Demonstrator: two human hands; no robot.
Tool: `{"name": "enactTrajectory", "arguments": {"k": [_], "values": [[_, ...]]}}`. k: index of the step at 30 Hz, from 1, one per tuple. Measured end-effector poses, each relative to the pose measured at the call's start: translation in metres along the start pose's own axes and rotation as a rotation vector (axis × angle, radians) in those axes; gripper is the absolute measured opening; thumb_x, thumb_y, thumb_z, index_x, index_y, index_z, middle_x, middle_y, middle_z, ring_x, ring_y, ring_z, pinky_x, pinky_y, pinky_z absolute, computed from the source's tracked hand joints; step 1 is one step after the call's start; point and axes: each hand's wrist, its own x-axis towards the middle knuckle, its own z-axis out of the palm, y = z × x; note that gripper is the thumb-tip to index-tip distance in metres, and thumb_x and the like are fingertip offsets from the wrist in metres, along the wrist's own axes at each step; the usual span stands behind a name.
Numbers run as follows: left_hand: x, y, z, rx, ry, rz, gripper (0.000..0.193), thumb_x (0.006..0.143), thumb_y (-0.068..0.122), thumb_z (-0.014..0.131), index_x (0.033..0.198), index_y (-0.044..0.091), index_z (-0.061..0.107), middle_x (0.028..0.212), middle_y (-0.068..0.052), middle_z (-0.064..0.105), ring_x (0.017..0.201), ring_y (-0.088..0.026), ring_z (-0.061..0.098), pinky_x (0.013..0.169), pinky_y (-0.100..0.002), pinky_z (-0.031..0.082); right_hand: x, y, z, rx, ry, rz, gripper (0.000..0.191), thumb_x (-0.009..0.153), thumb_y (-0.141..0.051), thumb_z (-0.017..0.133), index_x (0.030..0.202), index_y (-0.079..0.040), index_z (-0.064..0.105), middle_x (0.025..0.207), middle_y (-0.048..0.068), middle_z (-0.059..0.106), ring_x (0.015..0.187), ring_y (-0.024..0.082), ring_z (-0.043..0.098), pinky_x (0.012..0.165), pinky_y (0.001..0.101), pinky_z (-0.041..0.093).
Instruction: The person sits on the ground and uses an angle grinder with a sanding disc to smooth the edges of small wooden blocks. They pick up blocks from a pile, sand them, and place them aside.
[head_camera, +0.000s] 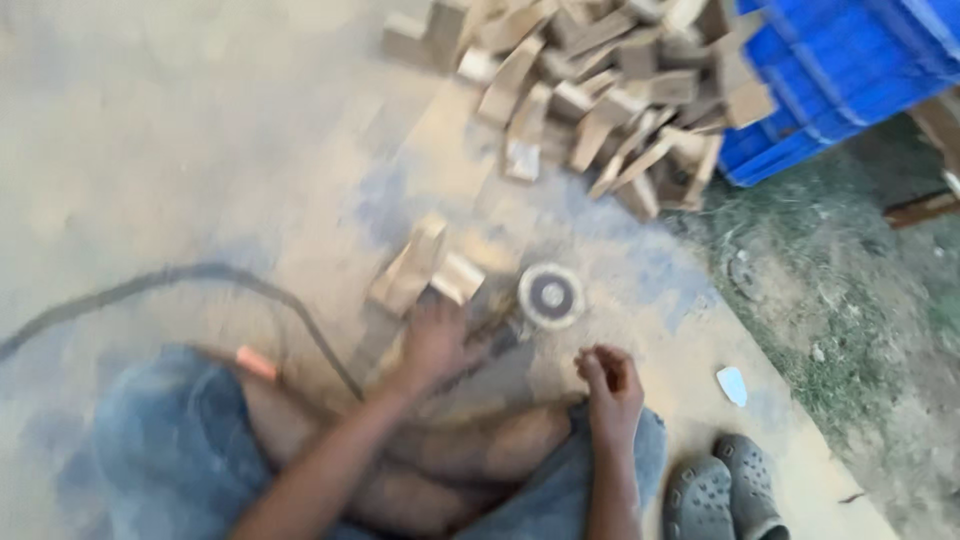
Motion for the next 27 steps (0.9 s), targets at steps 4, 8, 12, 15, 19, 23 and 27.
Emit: {"name": "enactTrajectory", "arguments": {"k": [4,8,12,15,19,23,27], "values": [[-0.021,0.045,0.034,0.098,-0.016,0.09,0.117,0.058,0.041,0.088,0.155,0.009,0.032,0.144,-0.024,0.05,0.123,-0.043,0.051,0.094,-0.061,0.043,-0.01,0.002,-0.01,0.016,0.027,0.051,0.022,0.098,-0.009,0.065,0.117,0.001,0.063,0.109,0.012,0.073,0.097,0.02,0.073,0.086,0.0325,0.061],[-0.012,0.033,0.047,-0.099,0.1,-0.014,0.102,0.07,0.028,0.083,0.162,0.011,0.04,0.139,-0.013,0.06,0.124,-0.037,0.059,0.101,-0.052,0.051,-0.009,0.008,-0.014,0.03,-0.05,0.087,0.024,0.097,-0.011,0.066,0.119,0.0,0.064,0.109,0.012,0.074,0.097,0.02,0.072,0.085,0.0326,0.058],[0.01,0.023,0.03,-0.216,-0.114,-0.136,0.084,0.061,0.037,0.092,0.133,0.011,0.057,0.13,-0.016,0.063,0.123,-0.037,0.058,0.102,-0.051,0.048,0.005,0.022,0.002,-0.081,0.096,0.109,0.035,0.089,-0.015,0.073,0.12,-0.001,0.064,0.106,0.011,0.074,0.097,0.019,0.072,0.086,0.0337,0.059],[-0.007,0.029,0.031,-0.409,-0.176,-0.171,0.067,0.065,0.043,0.089,0.121,0.011,0.069,0.119,-0.018,0.071,0.116,-0.037,0.066,0.1,-0.049,0.053,-0.005,0.032,0.004,-0.304,0.237,0.036,0.043,0.091,-0.022,0.077,0.125,0.0,0.064,0.106,0.013,0.071,0.099,0.021,0.065,0.091,0.0341,0.054],[-0.042,0.063,0.006,-0.549,-0.083,-0.211,0.062,0.07,0.04,0.082,0.124,0.011,0.067,0.116,-0.019,0.073,0.112,-0.039,0.069,0.095,-0.049,0.055,-0.012,0.015,0.002,-0.063,0.179,0.198,0.049,0.096,-0.031,0.069,0.134,-0.001,0.061,0.12,0.013,0.071,0.111,0.022,0.066,0.098,0.0349,0.052],[-0.042,0.091,-0.033,-0.759,0.172,0.179,0.081,0.057,0.03,0.092,0.128,0.005,0.06,0.114,-0.023,0.069,0.11,-0.042,0.067,0.093,-0.05,0.052,0.001,-0.013,0.023,0.375,-0.127,0.218,0.059,0.099,-0.042,0.051,0.145,-0.007,0.053,0.135,0.014,0.064,0.124,0.025,0.062,0.106,0.0384,0.049],[-0.076,0.09,-0.016,-0.849,-0.044,0.184,0.083,0.066,0.037,0.088,0.134,0.005,0.053,0.117,-0.022,0.071,0.11,-0.039,0.07,0.094,-0.047,0.055,-0.04,0.006,0.032,0.914,-0.313,0.114,0.063,0.107,-0.044,0.039,0.148,0.004,0.045,0.14,0.018,0.062,0.129,0.031,0.06,0.11,0.0456,0.048]]}}
